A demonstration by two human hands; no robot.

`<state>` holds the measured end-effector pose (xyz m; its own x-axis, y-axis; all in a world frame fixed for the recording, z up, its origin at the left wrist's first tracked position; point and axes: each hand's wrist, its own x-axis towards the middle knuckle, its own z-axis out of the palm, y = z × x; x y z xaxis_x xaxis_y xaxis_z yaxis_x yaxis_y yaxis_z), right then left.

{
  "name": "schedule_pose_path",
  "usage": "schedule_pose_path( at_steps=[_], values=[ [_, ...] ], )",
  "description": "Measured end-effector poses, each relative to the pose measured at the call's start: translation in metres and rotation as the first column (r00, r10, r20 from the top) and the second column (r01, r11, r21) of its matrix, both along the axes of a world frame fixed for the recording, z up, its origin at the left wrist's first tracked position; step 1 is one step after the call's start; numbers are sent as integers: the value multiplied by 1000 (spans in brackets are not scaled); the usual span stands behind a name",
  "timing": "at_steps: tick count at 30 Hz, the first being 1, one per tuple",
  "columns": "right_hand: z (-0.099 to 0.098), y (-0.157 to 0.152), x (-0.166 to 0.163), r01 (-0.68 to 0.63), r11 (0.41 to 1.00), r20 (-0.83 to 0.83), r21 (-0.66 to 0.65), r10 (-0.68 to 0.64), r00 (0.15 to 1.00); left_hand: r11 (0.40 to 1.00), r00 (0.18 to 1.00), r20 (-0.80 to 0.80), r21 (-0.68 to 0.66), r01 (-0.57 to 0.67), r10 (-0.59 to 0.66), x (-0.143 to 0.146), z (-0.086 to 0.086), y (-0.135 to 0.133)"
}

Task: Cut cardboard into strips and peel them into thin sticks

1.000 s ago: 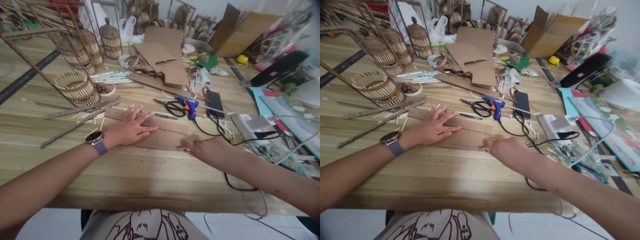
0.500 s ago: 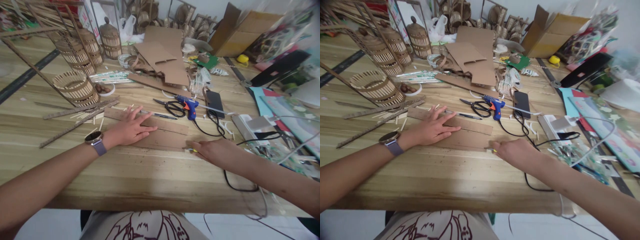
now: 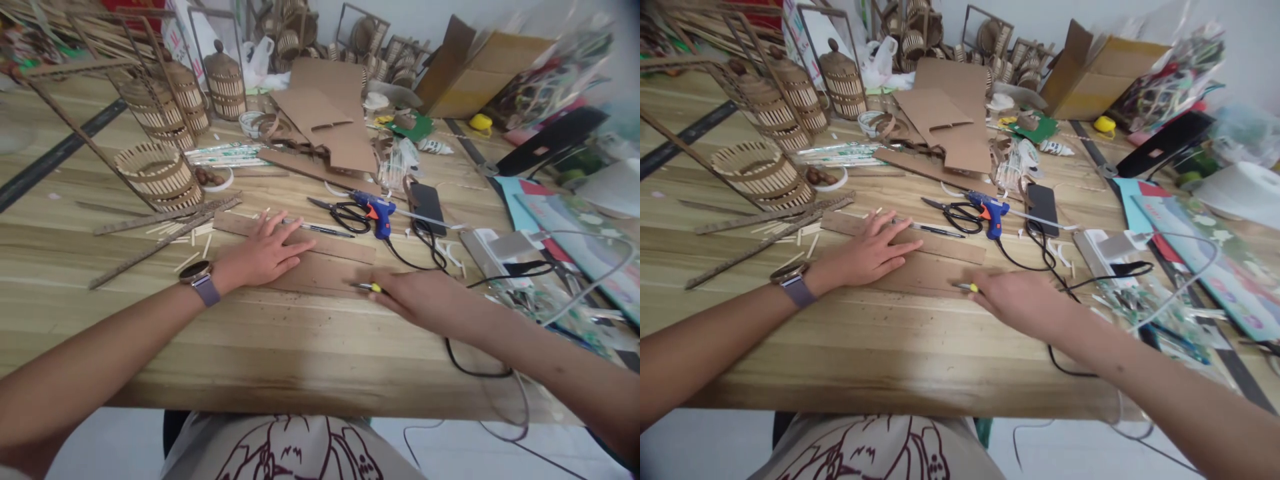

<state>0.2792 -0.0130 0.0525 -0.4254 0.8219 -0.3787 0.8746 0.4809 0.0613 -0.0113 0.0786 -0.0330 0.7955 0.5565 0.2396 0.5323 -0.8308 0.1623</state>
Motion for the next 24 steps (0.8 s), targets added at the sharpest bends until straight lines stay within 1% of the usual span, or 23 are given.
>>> schedule_pose_path(
  at_steps=[3,5,9,13,17,21,24],
  values=[
    [0,8,-47,-42,996,-29,-83,40,999,1000,1000,21,12,-21,21,-1,-2,1],
    [-1,14,-71,-58,993,-21,-99,57,998,999,999,34,7,-33,32,-1,-2,2],
    [-4,24,-101,-95,992,33,-83,98,995,999,998,49,-7,-36,36,0,-1,1],
    [-2,29,-112,-101,987,63,-127,109,992,999,999,26,-8,-45,46,1,1,-1],
    [-1,31,-114,-101,983,72,-152,113,991,999,999,5,6,-53,53,1,2,-1],
    [-7,32,-114,-136,986,81,-96,144,986,999,999,3,-3,-53,53,2,1,-2],
    [-9,31,-116,-193,981,96,-34,195,976,998,998,9,5,-55,55,2,-1,-2]
  ],
)
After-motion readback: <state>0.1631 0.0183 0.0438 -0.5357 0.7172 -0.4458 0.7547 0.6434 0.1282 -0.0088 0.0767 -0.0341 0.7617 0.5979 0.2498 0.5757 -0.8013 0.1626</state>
